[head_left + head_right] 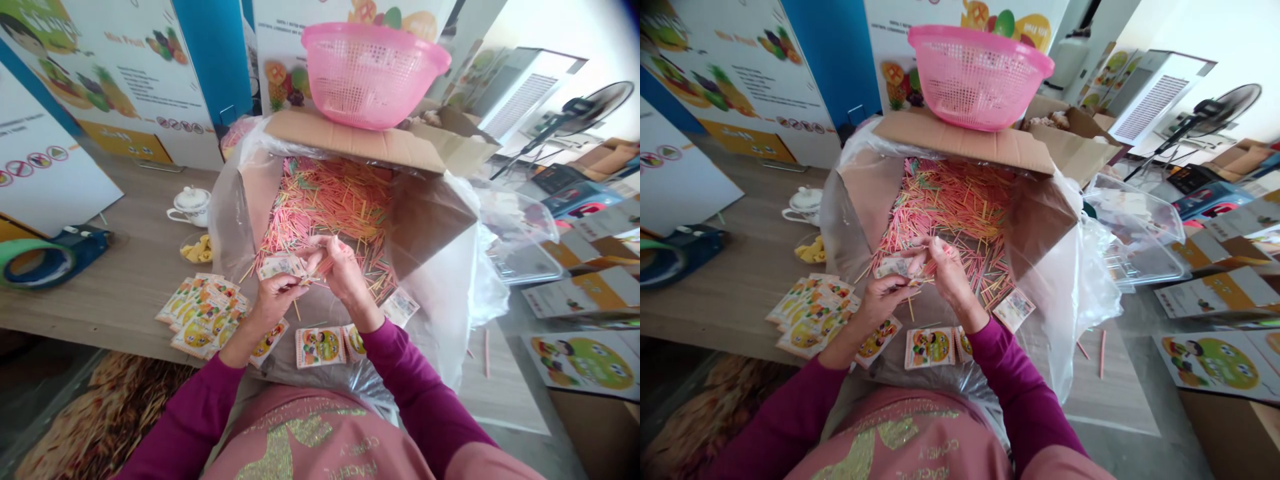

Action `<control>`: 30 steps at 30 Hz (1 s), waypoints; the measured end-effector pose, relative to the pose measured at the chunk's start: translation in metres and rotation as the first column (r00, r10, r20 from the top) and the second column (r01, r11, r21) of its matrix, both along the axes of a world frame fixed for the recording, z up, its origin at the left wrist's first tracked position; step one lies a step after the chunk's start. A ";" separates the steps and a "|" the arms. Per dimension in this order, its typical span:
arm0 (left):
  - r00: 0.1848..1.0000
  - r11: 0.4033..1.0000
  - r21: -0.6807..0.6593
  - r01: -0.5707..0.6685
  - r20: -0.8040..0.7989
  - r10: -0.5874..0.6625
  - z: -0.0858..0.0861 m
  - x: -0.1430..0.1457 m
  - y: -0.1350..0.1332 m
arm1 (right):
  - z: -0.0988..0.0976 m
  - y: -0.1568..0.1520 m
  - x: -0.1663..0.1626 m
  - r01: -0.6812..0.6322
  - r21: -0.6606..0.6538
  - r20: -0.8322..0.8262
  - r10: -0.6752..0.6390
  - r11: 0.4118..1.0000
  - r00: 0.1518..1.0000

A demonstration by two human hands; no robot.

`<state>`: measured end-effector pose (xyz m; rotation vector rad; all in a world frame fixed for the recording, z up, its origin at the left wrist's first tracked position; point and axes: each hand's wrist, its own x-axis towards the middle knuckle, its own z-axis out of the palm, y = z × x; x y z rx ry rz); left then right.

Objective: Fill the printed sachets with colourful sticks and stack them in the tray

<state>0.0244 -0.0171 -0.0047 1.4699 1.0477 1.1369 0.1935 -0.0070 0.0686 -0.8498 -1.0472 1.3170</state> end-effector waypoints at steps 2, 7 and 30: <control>1.000 1.000 0.013 0.013 0.014 -0.013 0.000 0.000 -0.002 | -0.004 -0.001 -0.007 -0.007 -0.006 -0.023 0.007 1.000 1.000; 0.998 0.992 0.117 0.039 -0.062 -0.032 0.002 -0.005 -0.006 | -0.015 -0.001 -0.015 0.034 -0.014 -0.027 -0.034 0.999 0.999; 0.997 0.979 -0.202 0.038 0.072 -0.024 0.005 -0.013 -0.020 | -0.020 -0.006 -0.011 -0.102 0.036 0.173 0.095 0.994 0.980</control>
